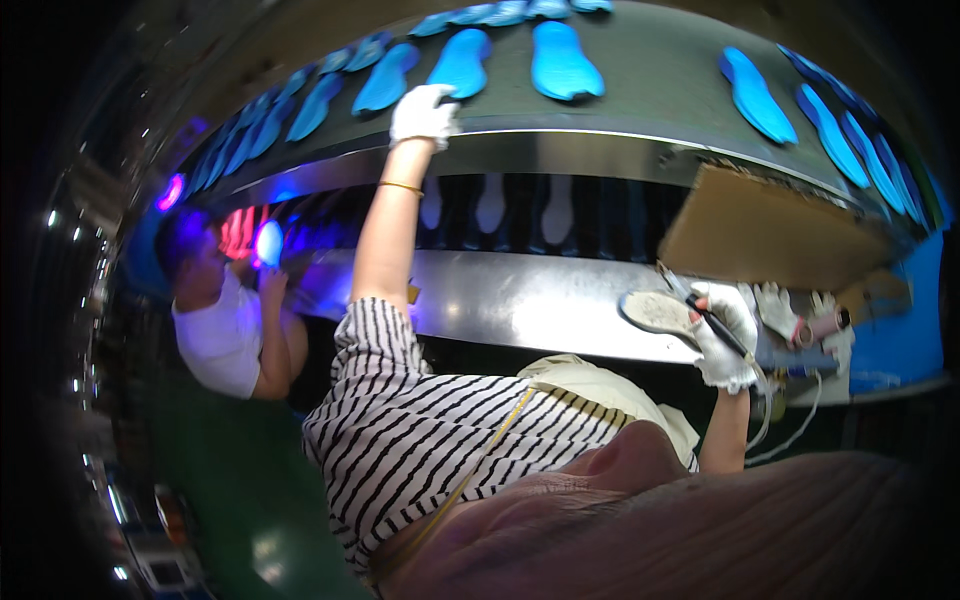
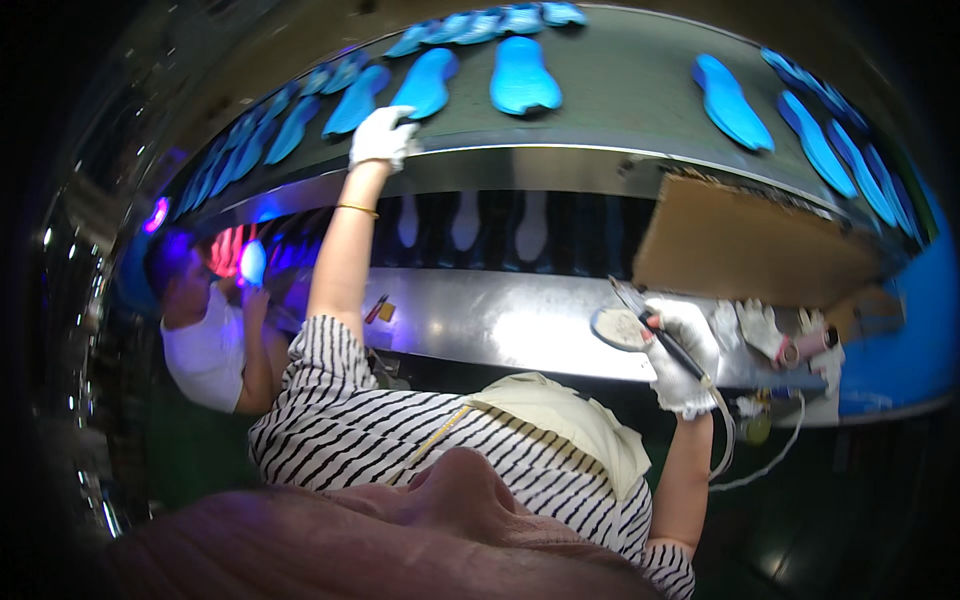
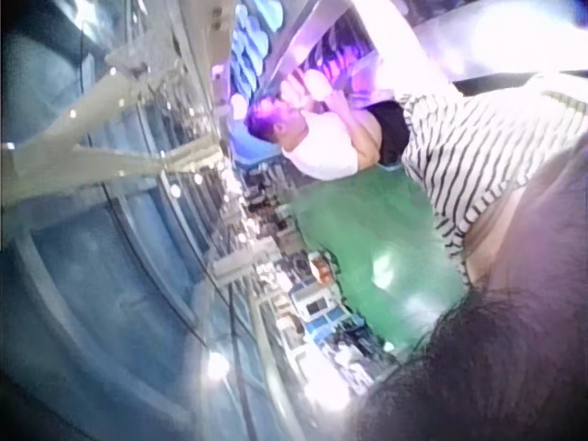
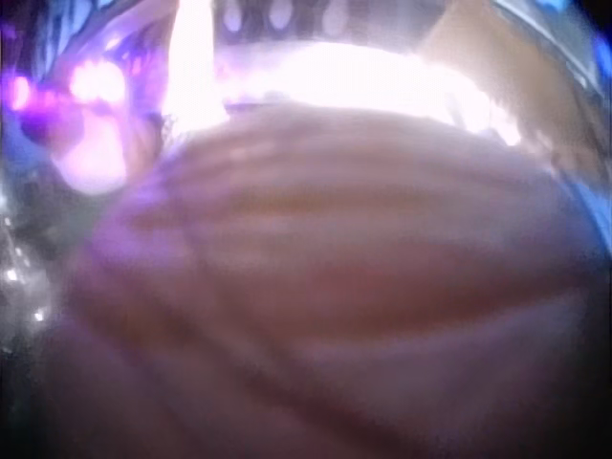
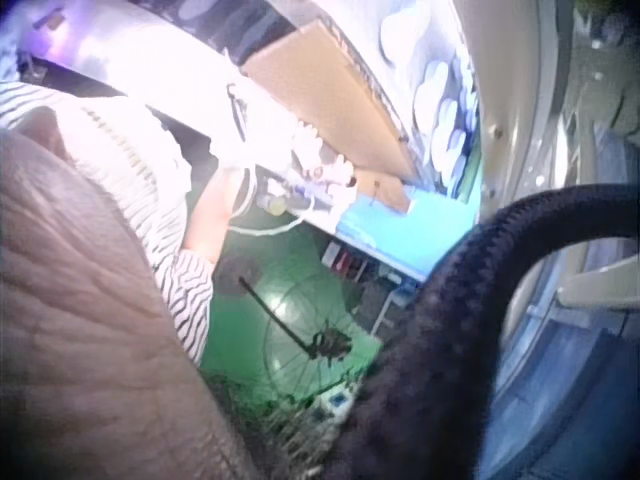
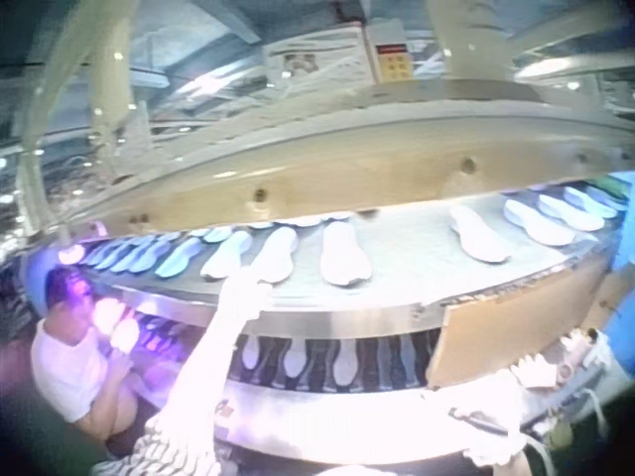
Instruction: The person cleans a blue shoe sole using a small brush tool, applying a liquid from a container and wiping the surface.
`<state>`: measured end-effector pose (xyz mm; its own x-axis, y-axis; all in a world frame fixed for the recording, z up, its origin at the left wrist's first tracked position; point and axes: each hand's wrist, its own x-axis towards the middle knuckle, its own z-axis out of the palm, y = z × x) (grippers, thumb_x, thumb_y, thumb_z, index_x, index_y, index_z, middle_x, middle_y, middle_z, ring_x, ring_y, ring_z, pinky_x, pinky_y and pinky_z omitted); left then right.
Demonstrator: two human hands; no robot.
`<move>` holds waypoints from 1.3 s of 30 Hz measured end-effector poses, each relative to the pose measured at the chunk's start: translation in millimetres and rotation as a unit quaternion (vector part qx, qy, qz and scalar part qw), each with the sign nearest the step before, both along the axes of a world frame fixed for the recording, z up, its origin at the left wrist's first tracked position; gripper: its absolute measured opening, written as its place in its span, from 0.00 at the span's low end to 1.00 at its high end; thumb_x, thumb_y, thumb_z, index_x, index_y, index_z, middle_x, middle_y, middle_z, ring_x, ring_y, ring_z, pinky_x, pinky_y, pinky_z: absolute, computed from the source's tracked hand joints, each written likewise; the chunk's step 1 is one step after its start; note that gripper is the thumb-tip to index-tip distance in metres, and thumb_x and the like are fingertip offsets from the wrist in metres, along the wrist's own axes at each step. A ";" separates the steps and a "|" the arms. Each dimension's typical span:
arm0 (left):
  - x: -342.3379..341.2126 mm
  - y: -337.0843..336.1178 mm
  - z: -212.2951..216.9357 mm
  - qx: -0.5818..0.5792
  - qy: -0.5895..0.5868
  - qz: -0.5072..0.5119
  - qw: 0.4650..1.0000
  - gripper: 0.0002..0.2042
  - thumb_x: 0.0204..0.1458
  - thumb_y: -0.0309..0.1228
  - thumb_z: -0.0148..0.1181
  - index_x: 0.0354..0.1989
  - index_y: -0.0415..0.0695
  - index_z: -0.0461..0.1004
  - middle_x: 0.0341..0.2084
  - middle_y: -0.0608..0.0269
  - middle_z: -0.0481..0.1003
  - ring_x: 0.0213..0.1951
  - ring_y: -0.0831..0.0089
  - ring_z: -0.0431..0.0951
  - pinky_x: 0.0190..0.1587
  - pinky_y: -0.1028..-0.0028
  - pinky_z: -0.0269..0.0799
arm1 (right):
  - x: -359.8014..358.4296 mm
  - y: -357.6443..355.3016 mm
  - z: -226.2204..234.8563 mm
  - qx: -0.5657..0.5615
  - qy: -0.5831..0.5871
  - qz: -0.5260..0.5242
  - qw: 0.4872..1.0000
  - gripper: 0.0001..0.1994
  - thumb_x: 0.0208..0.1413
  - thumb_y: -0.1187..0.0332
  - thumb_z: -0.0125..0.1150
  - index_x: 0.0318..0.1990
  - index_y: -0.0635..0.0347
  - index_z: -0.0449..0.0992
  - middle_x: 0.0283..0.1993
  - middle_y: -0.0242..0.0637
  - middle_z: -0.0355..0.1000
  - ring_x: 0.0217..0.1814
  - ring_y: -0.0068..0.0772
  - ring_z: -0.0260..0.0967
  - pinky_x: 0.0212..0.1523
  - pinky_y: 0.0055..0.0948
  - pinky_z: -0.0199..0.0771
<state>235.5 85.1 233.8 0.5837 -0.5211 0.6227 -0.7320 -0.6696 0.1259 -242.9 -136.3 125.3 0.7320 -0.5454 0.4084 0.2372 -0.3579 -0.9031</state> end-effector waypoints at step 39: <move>-299.7 -83.0 -110.1 -0.491 0.754 -0.370 0.233 0.40 0.51 0.66 0.45 0.64 0.48 0.57 0.60 0.60 0.62 0.57 0.62 0.67 0.61 0.58 0.65 | 90.0 1.9 27.5 0.061 -0.065 0.016 0.996 0.12 0.48 0.78 0.63 0.41 0.62 0.72 0.37 0.35 0.74 0.38 0.21 0.73 0.42 0.23 0.75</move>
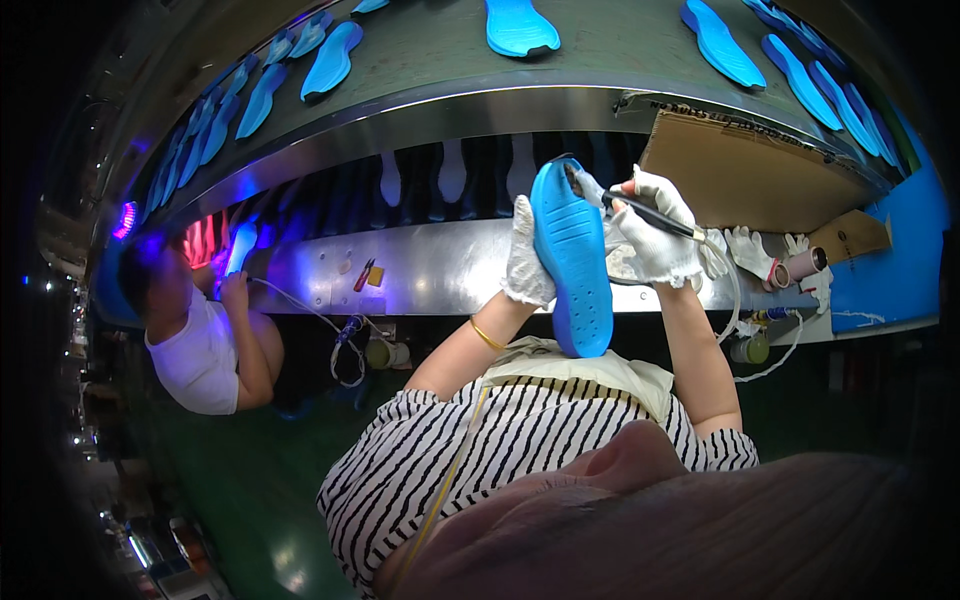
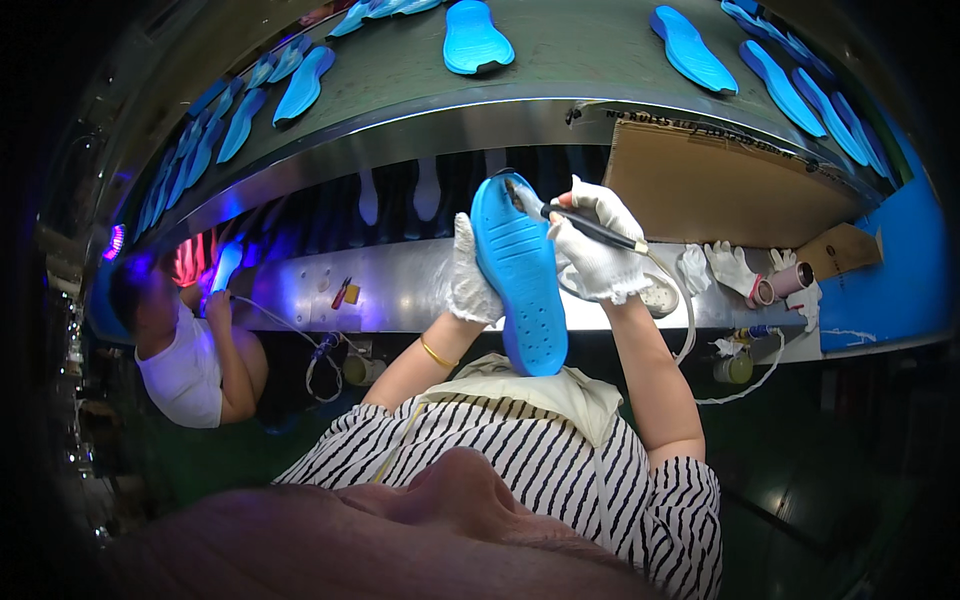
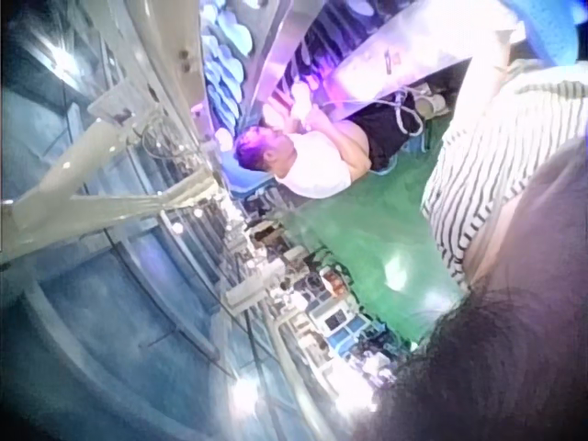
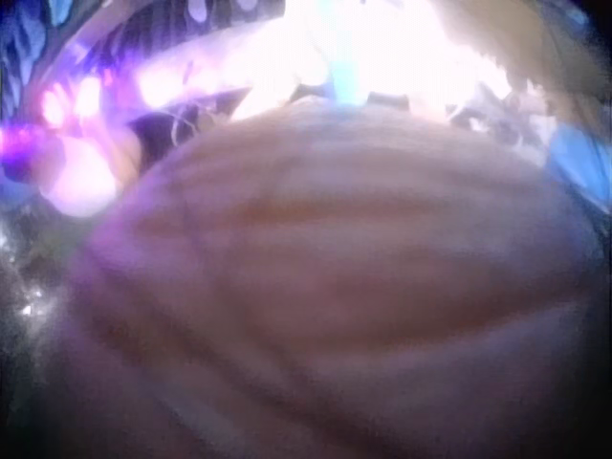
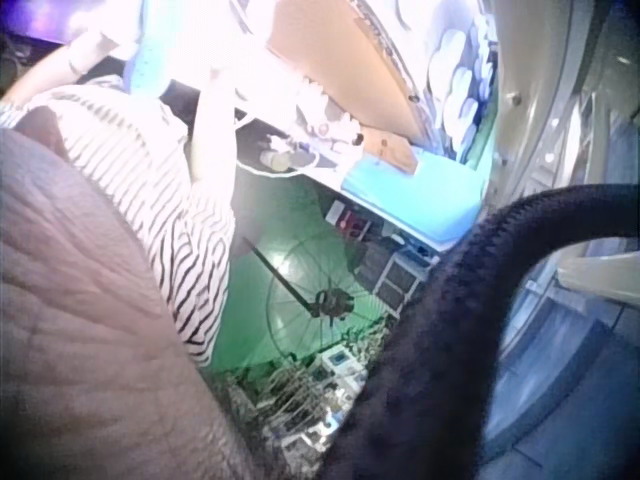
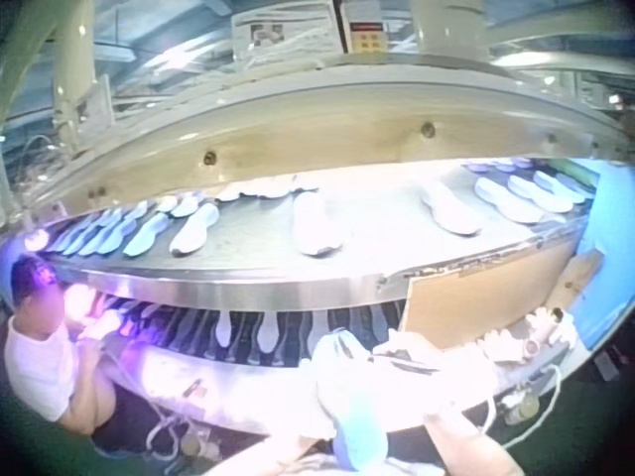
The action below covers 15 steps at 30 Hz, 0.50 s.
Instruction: The person cleans a blue shoe sole using a small brush tool, applying a liquid from a container and wiping the surface.
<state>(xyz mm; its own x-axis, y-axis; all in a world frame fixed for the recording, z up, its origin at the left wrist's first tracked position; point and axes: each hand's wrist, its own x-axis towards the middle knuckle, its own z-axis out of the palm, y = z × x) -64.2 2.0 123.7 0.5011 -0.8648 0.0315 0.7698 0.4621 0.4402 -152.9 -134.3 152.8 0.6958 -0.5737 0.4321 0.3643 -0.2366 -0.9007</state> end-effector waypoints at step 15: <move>13.4 -3.8 -18.2 0.092 -0.009 0.009 0.996 0.45 0.48 0.71 0.42 0.64 0.44 0.57 0.55 0.50 0.68 0.53 0.57 0.72 0.56 0.56 0.69 | -12.0 26.6 14.8 -0.223 -0.031 0.009 0.974 0.13 0.42 0.81 0.63 0.38 0.63 0.74 0.34 0.36 0.70 0.33 0.25 0.72 0.35 0.25 0.74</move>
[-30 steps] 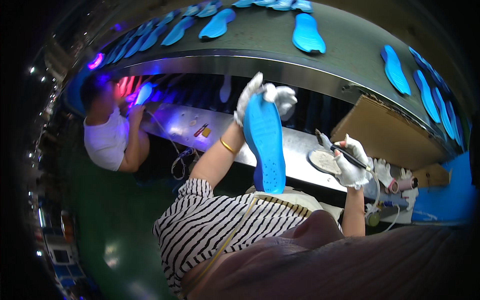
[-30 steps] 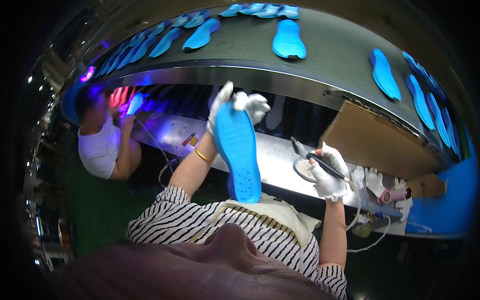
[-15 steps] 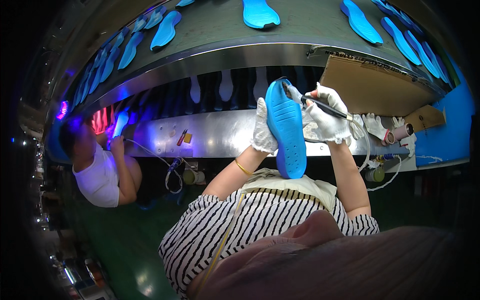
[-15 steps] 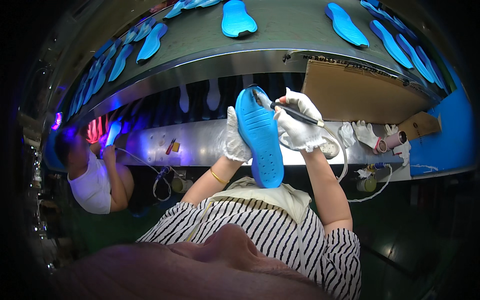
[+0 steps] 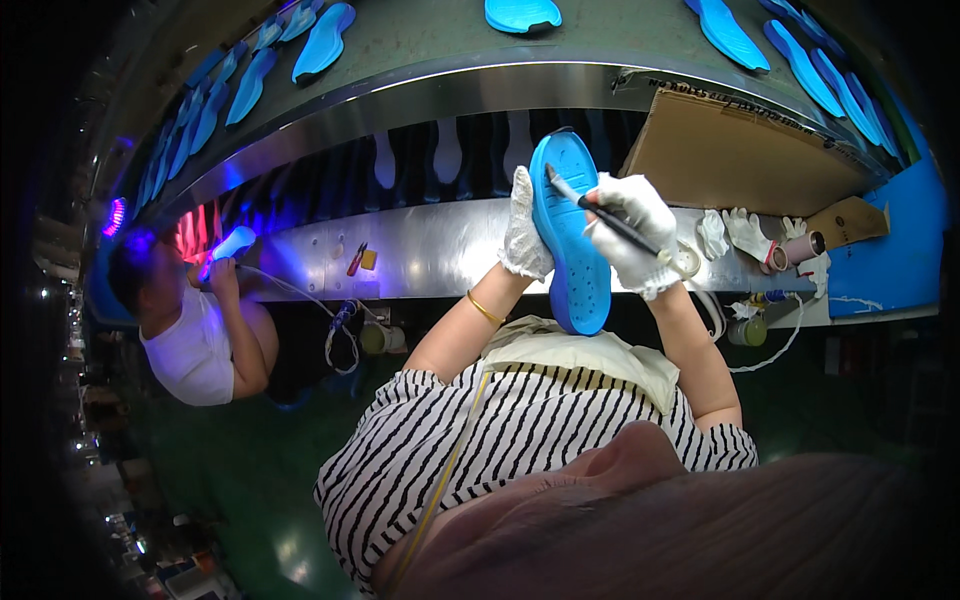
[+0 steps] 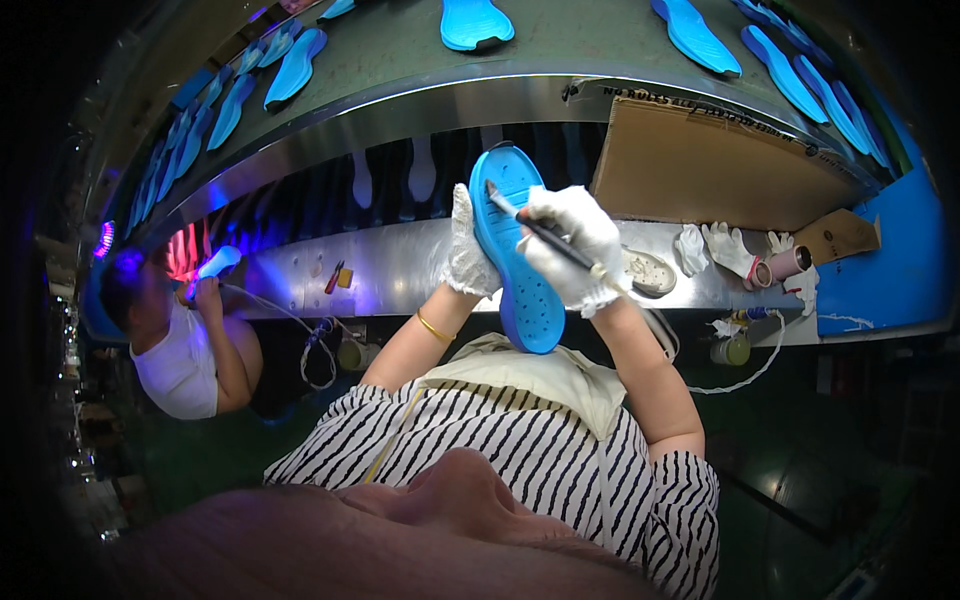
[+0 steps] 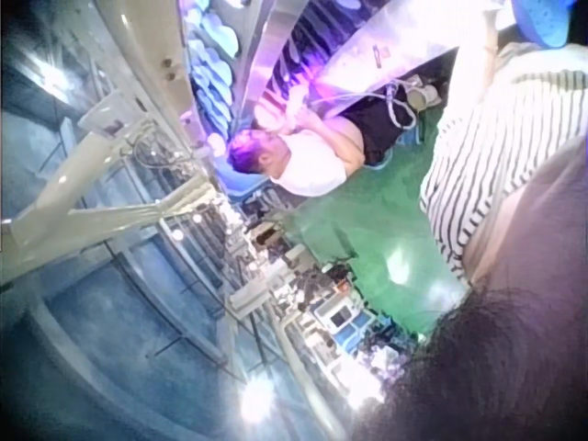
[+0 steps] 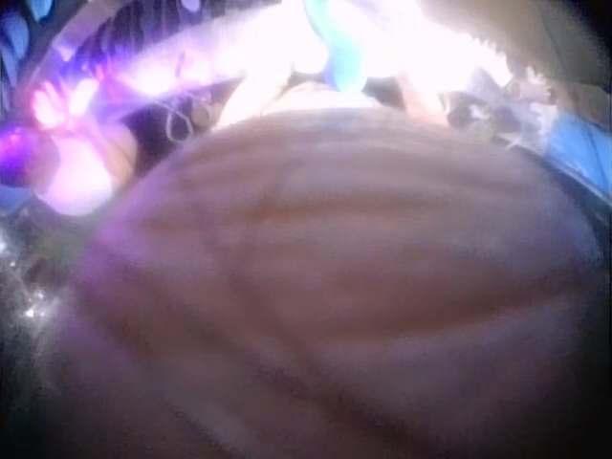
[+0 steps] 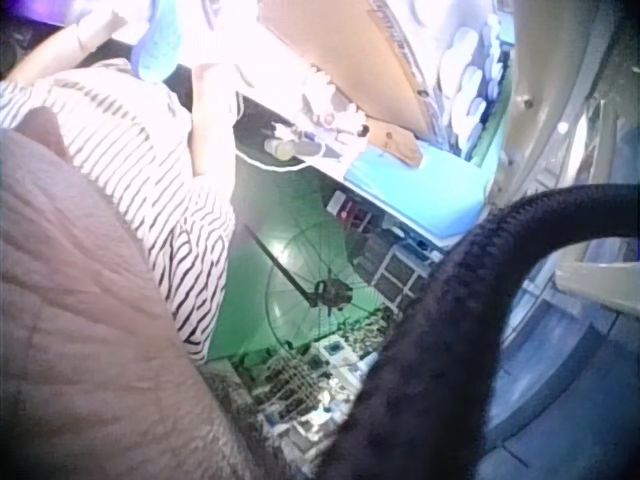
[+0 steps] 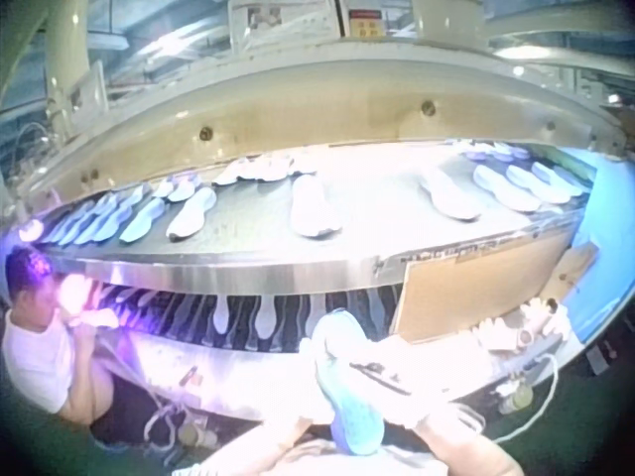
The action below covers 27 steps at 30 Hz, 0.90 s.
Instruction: The person cleans a blue shoe sole using a small brush tool, applying a liquid from a container and wiping the surface.
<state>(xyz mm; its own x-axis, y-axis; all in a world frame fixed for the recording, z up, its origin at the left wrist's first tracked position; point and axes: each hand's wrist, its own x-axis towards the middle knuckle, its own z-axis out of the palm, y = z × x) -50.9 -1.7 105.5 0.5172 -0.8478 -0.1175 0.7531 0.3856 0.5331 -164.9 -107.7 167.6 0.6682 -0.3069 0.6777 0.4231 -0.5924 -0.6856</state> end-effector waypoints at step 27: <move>-12.6 16.2 1.1 -0.009 -0.035 -0.046 0.998 0.56 0.35 0.79 0.36 0.60 0.37 0.59 0.49 0.48 0.71 0.49 0.57 0.74 0.52 0.57 0.73 | -40.9 10.2 -38.1 0.200 0.120 0.046 0.971 0.08 0.44 0.81 0.64 0.33 0.63 0.75 0.33 0.37 0.74 0.35 0.24 0.72 0.38 0.24 0.73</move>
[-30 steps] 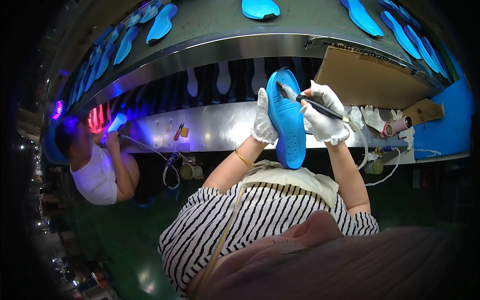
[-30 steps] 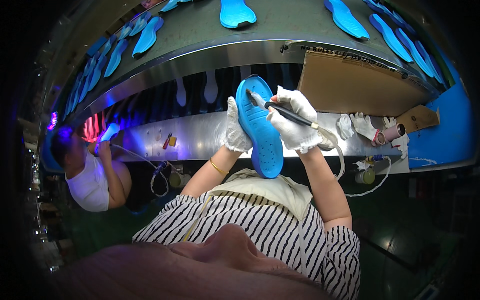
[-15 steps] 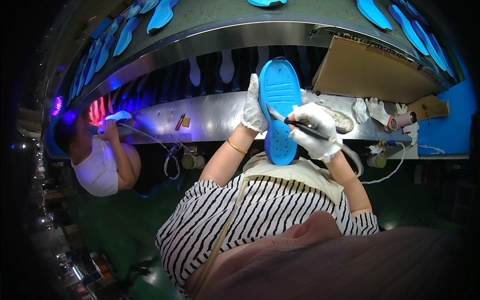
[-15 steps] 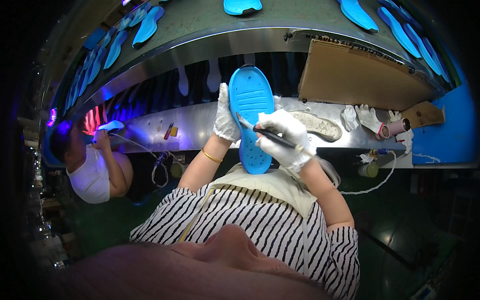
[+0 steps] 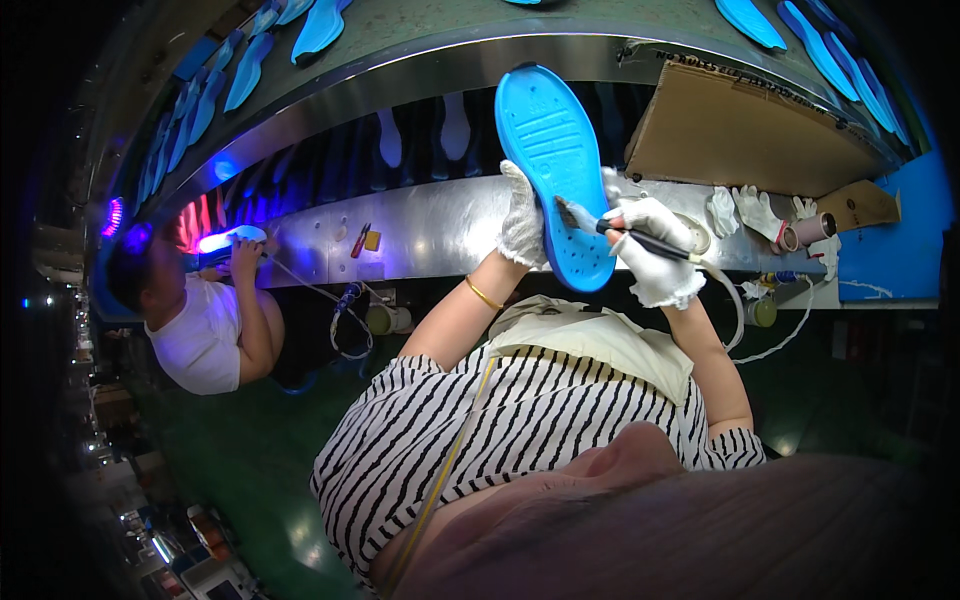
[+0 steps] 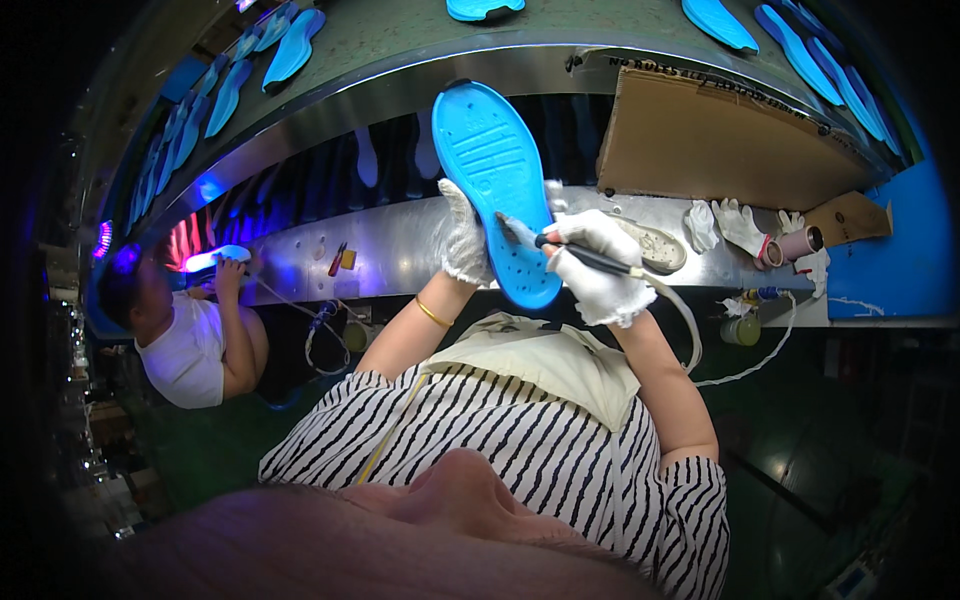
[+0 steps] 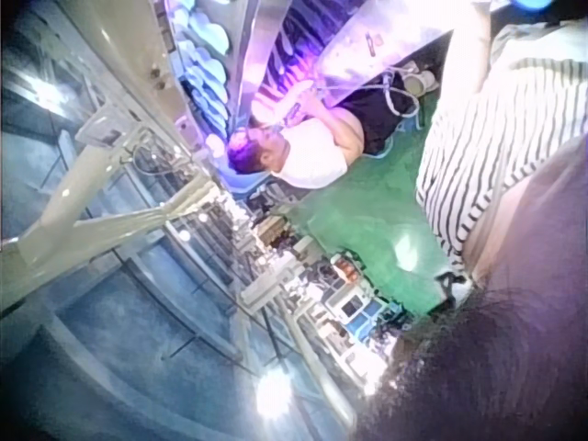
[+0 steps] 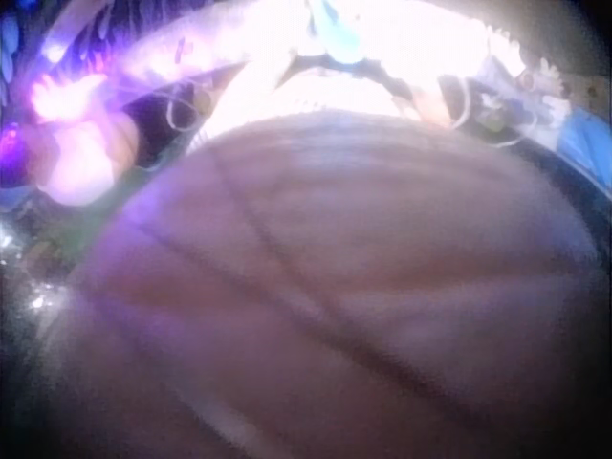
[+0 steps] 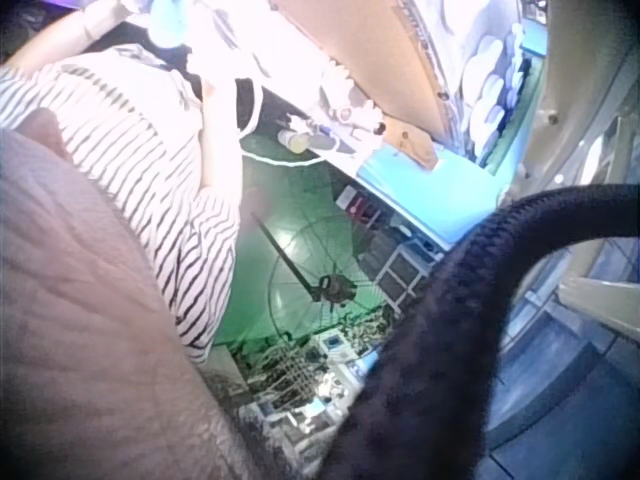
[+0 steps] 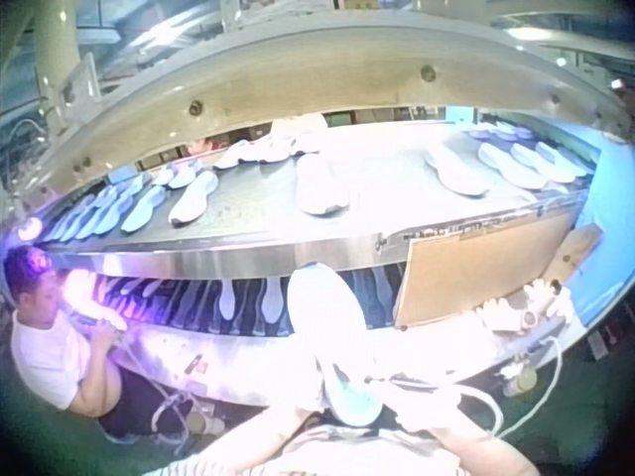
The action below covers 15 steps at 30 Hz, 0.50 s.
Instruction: The person cleans a blue shoe sole using a small brush tool, applying a liquid from a container and wiping the surface.
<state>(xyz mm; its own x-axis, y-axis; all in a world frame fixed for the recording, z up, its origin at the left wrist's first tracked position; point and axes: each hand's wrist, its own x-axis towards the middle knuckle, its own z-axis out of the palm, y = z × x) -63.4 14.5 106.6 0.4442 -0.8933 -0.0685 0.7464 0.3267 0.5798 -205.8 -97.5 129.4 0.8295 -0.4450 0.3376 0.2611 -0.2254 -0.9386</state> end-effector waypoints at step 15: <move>42.6 -16.0 25.4 -0.289 -0.029 0.009 0.957 0.61 0.29 0.80 0.41 0.62 0.35 0.56 0.54 0.45 0.68 0.51 0.52 0.73 0.64 0.52 0.58 | -3.5 5.4 15.6 0.035 0.000 0.095 0.995 0.08 0.47 0.79 0.65 0.34 0.64 0.74 0.36 0.40 0.74 0.36 0.25 0.72 0.38 0.25 0.74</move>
